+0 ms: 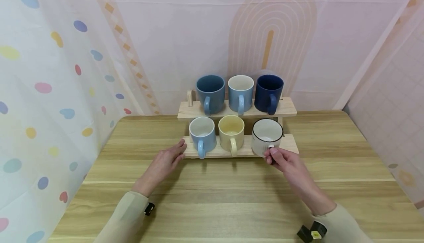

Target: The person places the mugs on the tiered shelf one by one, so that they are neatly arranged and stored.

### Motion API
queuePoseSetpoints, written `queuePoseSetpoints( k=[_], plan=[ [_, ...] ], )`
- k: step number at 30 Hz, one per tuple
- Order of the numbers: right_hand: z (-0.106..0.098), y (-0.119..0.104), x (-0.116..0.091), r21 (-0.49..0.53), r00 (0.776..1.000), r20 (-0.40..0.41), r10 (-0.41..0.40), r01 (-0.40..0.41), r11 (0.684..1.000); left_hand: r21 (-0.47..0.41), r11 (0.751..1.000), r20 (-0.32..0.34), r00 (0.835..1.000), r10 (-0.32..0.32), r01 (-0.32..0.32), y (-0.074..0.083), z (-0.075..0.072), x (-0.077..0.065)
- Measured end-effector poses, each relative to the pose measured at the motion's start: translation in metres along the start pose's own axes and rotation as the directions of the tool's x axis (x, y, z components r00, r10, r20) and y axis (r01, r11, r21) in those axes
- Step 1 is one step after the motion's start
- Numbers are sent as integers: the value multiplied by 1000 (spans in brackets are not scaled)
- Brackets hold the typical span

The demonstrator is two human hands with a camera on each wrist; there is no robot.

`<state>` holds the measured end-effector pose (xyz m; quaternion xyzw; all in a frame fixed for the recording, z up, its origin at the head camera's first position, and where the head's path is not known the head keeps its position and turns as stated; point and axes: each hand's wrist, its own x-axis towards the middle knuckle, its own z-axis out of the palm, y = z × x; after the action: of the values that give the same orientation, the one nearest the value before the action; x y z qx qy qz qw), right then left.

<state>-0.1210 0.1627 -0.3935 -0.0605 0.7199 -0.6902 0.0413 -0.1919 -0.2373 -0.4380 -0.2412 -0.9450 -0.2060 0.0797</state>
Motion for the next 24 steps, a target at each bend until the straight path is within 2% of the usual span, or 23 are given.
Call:
queuePoseSetpoints(
  k=[12, 24],
  plan=[
    [9, 3, 12, -6, 999, -5, 46, -46, 999, -4, 1000, -9, 1000, 15, -15, 0, 0, 0],
    [13, 7, 21, -31, 999, -33, 20, -21, 999, -12, 1000, 3, 1000, 11, -11, 0, 0, -1]
  ],
)
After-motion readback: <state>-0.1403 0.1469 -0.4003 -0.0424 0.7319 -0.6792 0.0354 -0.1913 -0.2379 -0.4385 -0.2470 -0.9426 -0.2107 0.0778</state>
